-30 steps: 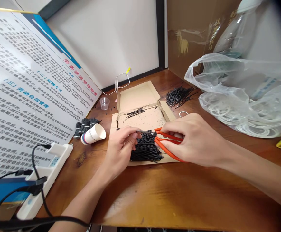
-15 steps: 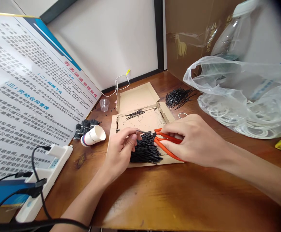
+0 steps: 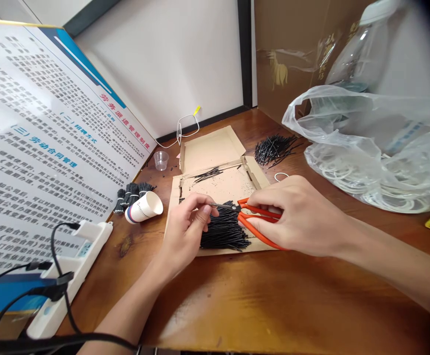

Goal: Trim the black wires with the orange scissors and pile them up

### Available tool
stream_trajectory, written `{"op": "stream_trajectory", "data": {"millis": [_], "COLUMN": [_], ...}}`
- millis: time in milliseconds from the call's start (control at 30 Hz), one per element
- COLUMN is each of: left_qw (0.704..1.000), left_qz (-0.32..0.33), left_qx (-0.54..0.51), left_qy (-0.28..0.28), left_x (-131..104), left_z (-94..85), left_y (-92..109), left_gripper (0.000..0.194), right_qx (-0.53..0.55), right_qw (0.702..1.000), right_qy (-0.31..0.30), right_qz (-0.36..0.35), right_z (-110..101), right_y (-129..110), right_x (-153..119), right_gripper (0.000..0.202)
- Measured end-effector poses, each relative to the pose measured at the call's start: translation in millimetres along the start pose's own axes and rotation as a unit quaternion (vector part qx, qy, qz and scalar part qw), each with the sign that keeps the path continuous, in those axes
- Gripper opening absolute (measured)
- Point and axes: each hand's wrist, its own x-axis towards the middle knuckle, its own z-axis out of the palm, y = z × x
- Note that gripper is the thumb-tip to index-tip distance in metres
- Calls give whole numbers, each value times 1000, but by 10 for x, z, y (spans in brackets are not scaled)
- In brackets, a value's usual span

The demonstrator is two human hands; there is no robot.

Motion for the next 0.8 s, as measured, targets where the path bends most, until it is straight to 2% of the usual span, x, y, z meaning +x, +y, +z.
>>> {"op": "stream_trajectory", "data": {"millis": [533, 800], "left_qw": [999, 997], "left_qz": [28, 47], "left_qx": [29, 53], "left_qy": [-10, -15], "left_x": [10, 14], "left_z": [-17, -30], "left_y": [-3, -10], "left_gripper": [15, 17], "right_qx": [7, 0], "right_qw": [1000, 1000], "right_qy": [-3, -13], "right_qz": [4, 10], "right_z": [-17, -2], "right_y": [-8, 13], "right_x": [-4, -12], "right_gripper": [30, 36]}}
